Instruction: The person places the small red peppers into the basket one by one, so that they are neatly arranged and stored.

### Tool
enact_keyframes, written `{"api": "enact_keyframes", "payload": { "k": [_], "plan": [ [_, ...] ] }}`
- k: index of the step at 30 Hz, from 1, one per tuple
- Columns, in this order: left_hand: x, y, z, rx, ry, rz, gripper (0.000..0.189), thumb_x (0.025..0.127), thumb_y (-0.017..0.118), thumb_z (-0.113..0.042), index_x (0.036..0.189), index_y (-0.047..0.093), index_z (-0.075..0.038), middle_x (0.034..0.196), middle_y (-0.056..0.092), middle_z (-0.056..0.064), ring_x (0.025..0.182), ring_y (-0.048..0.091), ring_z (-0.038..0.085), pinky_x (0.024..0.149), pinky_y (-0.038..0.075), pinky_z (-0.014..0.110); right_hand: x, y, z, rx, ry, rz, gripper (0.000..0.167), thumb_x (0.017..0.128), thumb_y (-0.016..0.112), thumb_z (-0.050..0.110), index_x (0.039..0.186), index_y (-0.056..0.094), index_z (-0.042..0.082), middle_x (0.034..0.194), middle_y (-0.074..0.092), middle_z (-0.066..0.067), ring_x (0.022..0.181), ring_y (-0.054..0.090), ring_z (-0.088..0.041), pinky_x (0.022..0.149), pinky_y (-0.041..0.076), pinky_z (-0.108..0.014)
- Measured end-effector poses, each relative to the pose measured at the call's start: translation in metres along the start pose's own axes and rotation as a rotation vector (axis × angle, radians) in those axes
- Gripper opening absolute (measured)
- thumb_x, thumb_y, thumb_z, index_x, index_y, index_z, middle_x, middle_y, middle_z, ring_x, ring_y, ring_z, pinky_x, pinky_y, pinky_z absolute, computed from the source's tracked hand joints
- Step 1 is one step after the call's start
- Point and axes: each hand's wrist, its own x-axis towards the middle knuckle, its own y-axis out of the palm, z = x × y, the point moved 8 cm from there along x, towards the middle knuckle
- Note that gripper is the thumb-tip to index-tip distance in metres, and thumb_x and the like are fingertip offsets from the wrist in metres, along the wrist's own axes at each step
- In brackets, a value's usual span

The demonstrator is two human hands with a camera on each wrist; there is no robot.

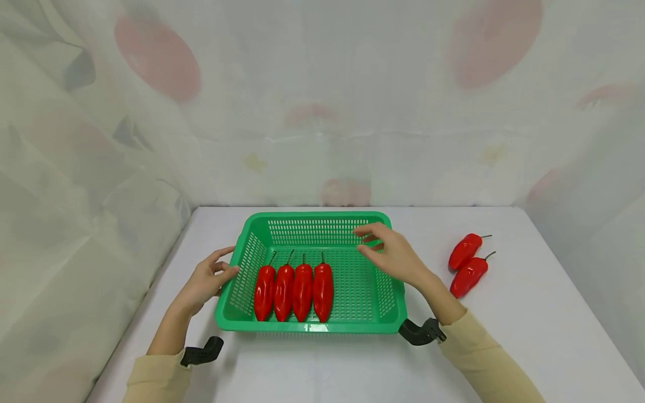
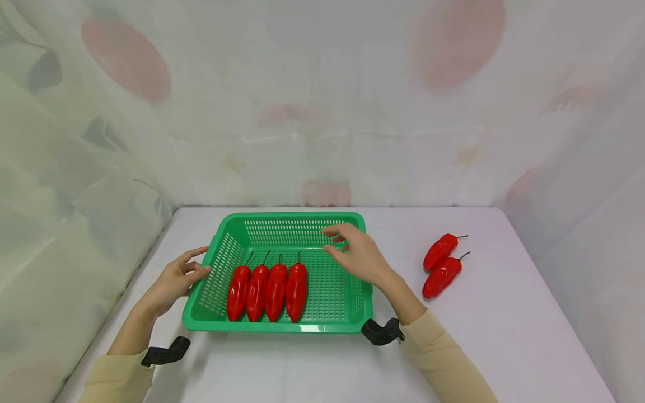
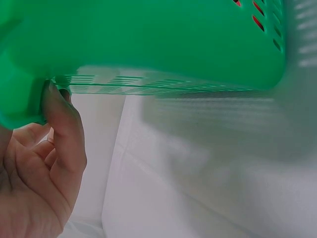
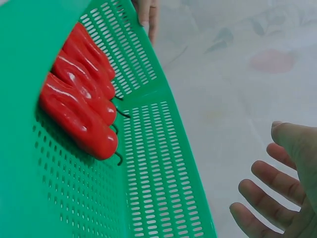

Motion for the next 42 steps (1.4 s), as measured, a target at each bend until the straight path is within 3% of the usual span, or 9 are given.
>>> {"api": "enact_keyframes", "payload": {
  "k": [9, 14, 21, 26, 30, 35, 37, 42],
  "plan": [
    [-0.013, 0.005, -0.025, -0.008, -0.003, 0.004, 0.059, 0.092, 0.055, -0.011, 0.143, 0.024, -0.005, 0.092, 0.053, 0.022, 0.073, 0.066, 0.028, 0.061, 0.057, 0.041, -0.018, -0.020, -0.007, -0.005, -0.037, -0.125, 0.037, 0.085, 0.065, 0.008, 0.120, 0.055, 0.008, 0.114, 0.058, -0.006, 0.102, 0.056, -0.020, 0.081, 0.054, -0.038],
    [-0.014, 0.005, -0.027, -0.009, -0.004, 0.004, 0.060, 0.092, 0.055, -0.012, 0.143, 0.024, -0.005, 0.093, 0.053, 0.023, 0.073, 0.066, 0.028, 0.062, 0.057, 0.041, -0.030, -0.031, -0.017, 0.001, -0.022, -0.174, 0.039, 0.085, 0.064, 0.008, 0.122, 0.053, 0.009, 0.116, 0.057, -0.007, 0.105, 0.056, -0.024, 0.083, 0.053, -0.041],
    [-0.014, 0.005, -0.026, -0.010, -0.005, 0.005, 0.060, 0.092, 0.055, -0.012, 0.143, 0.024, -0.005, 0.092, 0.052, 0.022, 0.073, 0.066, 0.029, 0.062, 0.057, 0.041, -0.046, -0.049, -0.037, 0.002, 0.073, -0.262, 0.039, 0.088, 0.062, 0.011, 0.125, 0.051, 0.011, 0.123, 0.054, -0.004, 0.110, 0.054, -0.021, 0.086, 0.051, -0.042],
    [-0.014, 0.005, -0.026, -0.010, -0.007, 0.005, 0.059, 0.092, 0.054, -0.011, 0.143, 0.025, -0.005, 0.092, 0.052, 0.022, 0.073, 0.066, 0.029, 0.062, 0.057, 0.041, -0.055, -0.061, -0.046, 0.006, 0.097, -0.328, 0.041, 0.087, 0.062, 0.010, 0.126, 0.051, 0.010, 0.123, 0.055, -0.005, 0.109, 0.054, -0.022, 0.087, 0.051, -0.031],
    [-0.014, 0.006, -0.025, -0.012, -0.007, 0.007, 0.059, 0.092, 0.054, -0.011, 0.143, 0.024, -0.005, 0.092, 0.052, 0.023, 0.073, 0.066, 0.029, 0.062, 0.057, 0.041, -0.063, -0.070, -0.052, 0.002, 0.117, -0.389, 0.043, 0.087, 0.061, 0.007, 0.128, 0.050, 0.010, 0.123, 0.055, -0.007, 0.108, 0.054, -0.018, 0.086, 0.047, -0.015],
    [-0.013, 0.006, -0.025, -0.013, -0.005, 0.007, 0.059, 0.092, 0.054, -0.011, 0.143, 0.024, -0.005, 0.092, 0.052, 0.023, 0.073, 0.065, 0.028, 0.062, 0.057, 0.040, -0.076, -0.085, -0.052, 0.033, 0.143, -0.478, 0.043, 0.085, 0.061, -0.001, 0.127, 0.050, 0.004, 0.123, 0.054, -0.013, 0.104, 0.052, 0.000, 0.082, 0.044, -0.006],
    [-0.013, 0.006, -0.024, -0.012, -0.004, 0.005, 0.059, 0.092, 0.054, -0.011, 0.143, 0.025, -0.005, 0.091, 0.052, 0.022, 0.072, 0.065, 0.028, 0.061, 0.057, 0.040, -0.081, -0.091, -0.058, 0.043, 0.176, -0.510, 0.043, 0.086, 0.060, -0.001, 0.127, 0.050, 0.004, 0.123, 0.054, -0.013, 0.104, 0.051, 0.006, 0.082, 0.043, -0.005],
    [-0.013, 0.005, -0.025, -0.010, 0.005, 0.003, 0.059, 0.092, 0.055, -0.011, 0.143, 0.025, -0.005, 0.090, 0.052, 0.022, 0.072, 0.065, 0.028, 0.061, 0.057, 0.040, -0.095, -0.103, -0.086, -0.003, 0.313, -0.574, 0.043, 0.089, 0.059, 0.012, 0.131, 0.048, 0.014, 0.125, 0.053, -0.005, 0.105, 0.050, 0.005, 0.081, 0.041, -0.003]
  ]
}}
